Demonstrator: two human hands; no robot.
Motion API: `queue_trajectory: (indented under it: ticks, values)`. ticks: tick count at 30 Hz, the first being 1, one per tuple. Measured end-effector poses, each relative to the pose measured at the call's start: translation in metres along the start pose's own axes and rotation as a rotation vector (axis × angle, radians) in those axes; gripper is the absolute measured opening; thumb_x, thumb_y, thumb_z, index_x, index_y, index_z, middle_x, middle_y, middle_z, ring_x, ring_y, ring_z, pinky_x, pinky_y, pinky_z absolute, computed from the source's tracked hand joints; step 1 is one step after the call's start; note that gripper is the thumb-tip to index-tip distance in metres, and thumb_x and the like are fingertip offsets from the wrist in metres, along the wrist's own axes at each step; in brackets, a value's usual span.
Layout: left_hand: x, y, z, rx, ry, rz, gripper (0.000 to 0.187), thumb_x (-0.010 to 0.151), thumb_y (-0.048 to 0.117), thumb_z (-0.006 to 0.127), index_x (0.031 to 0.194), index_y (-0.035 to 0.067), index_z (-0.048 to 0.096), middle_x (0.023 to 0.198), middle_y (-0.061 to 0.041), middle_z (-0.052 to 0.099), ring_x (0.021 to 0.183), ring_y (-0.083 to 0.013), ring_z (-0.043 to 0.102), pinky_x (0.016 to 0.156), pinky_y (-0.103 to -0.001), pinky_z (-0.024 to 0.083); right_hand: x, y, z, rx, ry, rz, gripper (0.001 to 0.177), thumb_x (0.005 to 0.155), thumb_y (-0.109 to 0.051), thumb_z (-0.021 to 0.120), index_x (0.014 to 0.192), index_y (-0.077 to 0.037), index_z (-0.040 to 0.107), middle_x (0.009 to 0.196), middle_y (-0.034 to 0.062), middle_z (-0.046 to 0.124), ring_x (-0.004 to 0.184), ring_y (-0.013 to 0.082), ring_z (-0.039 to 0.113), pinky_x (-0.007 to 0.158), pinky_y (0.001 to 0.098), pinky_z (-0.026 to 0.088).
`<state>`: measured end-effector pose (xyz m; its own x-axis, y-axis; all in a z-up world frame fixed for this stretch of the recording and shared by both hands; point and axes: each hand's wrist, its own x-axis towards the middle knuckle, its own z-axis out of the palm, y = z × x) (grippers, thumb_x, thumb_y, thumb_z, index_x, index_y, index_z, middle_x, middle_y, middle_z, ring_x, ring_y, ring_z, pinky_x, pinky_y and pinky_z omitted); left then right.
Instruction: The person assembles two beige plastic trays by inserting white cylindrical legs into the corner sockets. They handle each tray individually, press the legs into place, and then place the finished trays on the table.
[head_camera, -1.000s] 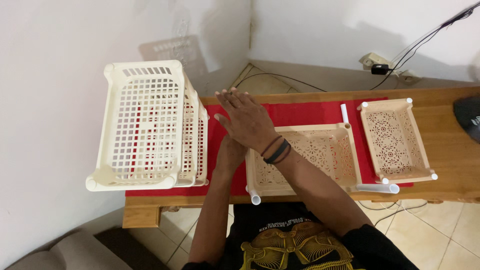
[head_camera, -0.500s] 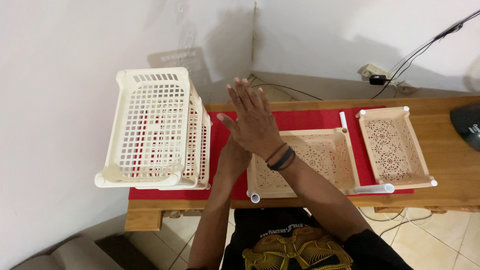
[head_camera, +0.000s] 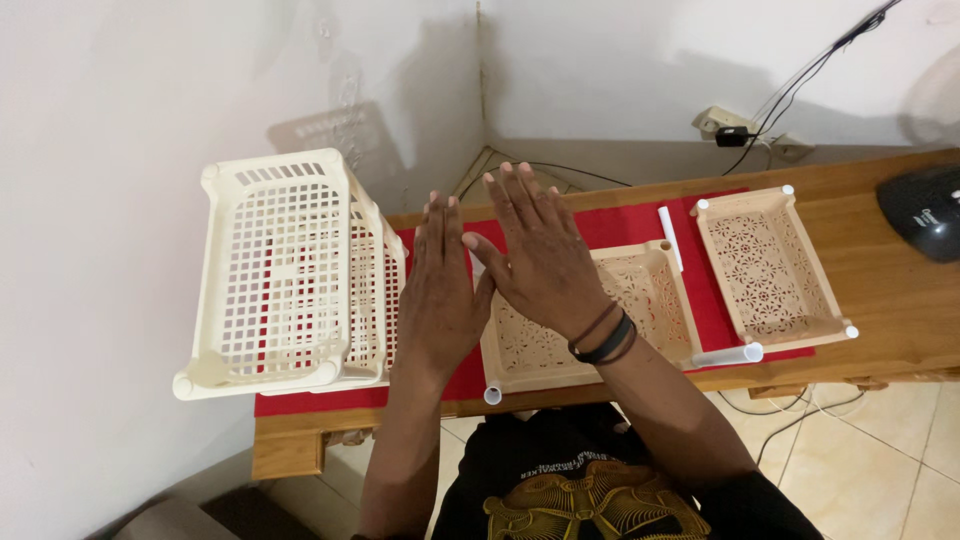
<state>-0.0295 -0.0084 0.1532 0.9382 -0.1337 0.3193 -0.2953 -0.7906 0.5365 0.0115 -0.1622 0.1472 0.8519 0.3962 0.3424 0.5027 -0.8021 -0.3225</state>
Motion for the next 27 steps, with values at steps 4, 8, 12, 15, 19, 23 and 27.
queue_trajectory:
  ticks: [4,8,12,15,19,23,27]
  values:
    - [0.002,0.021,-0.001,-0.008,-0.044,0.019,0.083,0.096,0.027,0.069,0.157,-0.006,0.023,0.166,-0.03,0.022,0.156,-0.0412,0.023,0.126,-0.05,0.024,-0.015,0.007,-0.026,0.017,-0.003,0.018,0.075,0.107,-0.052,0.046,0.16,-0.002,0.031,0.166,0.0225,0.031,0.156,0.037,0.024,0.124,0.0544,0.024]
    - [-0.001,0.054,0.002,0.036,-0.069,0.044,0.084,0.096,0.03,0.068,0.157,-0.006,0.023,0.166,-0.029,0.02,0.155,-0.0417,0.023,0.125,-0.051,0.024,-0.036,0.018,-0.058,0.026,0.021,0.009,0.074,0.107,-0.051,0.047,0.16,0.0,0.032,0.165,0.0229,0.034,0.156,0.0373,0.026,0.124,0.0539,0.026]
    - [-0.002,0.092,0.018,0.064,-0.045,0.061,0.082,0.098,0.034,0.066,0.158,-0.004,0.024,0.166,-0.028,0.022,0.154,-0.0415,0.025,0.124,-0.052,0.027,-0.059,0.045,-0.092,0.024,0.02,0.028,0.074,0.105,-0.052,0.049,0.158,-0.001,0.035,0.164,0.0219,0.036,0.155,0.0371,0.028,0.122,0.0529,0.027]
    - [0.004,0.125,0.044,0.098,-0.03,0.049,0.081,0.099,0.037,0.066,0.157,-0.004,0.026,0.164,-0.029,0.024,0.152,-0.0429,0.027,0.122,-0.053,0.029,-0.075,0.082,-0.115,0.031,0.008,0.023,0.073,0.106,-0.05,0.05,0.158,-0.001,0.035,0.163,0.0235,0.036,0.154,0.0381,0.028,0.123,0.0525,0.027]
    - [0.011,0.168,0.087,0.035,-0.002,0.038,0.078,0.1,0.036,0.064,0.156,-0.006,0.03,0.164,-0.029,0.028,0.152,-0.0422,0.031,0.122,-0.05,0.032,-0.095,0.134,-0.134,0.004,0.004,0.059,0.073,0.105,-0.049,0.051,0.157,-0.001,0.037,0.162,0.0236,0.037,0.154,0.0368,0.029,0.121,0.0527,0.028]
    - [0.02,0.207,0.131,0.05,0.03,0.072,0.074,0.102,0.034,0.064,0.155,-0.008,0.033,0.163,-0.029,0.032,0.153,-0.0399,0.034,0.125,-0.05,0.032,-0.122,0.184,-0.147,0.024,-0.002,0.078,0.072,0.105,-0.049,0.051,0.157,-0.001,0.038,0.161,0.0243,0.039,0.154,0.0366,0.03,0.121,0.05,0.03]
    - [0.028,0.244,0.173,0.075,0.019,0.064,0.074,0.1,0.033,0.064,0.153,-0.008,0.033,0.161,-0.031,0.032,0.151,-0.0409,0.034,0.124,-0.051,0.03,-0.144,0.237,-0.155,0.04,-0.02,0.08,0.071,0.106,-0.049,0.05,0.157,-0.001,0.038,0.161,0.0242,0.039,0.154,0.0359,0.03,0.122,0.0496,0.029]
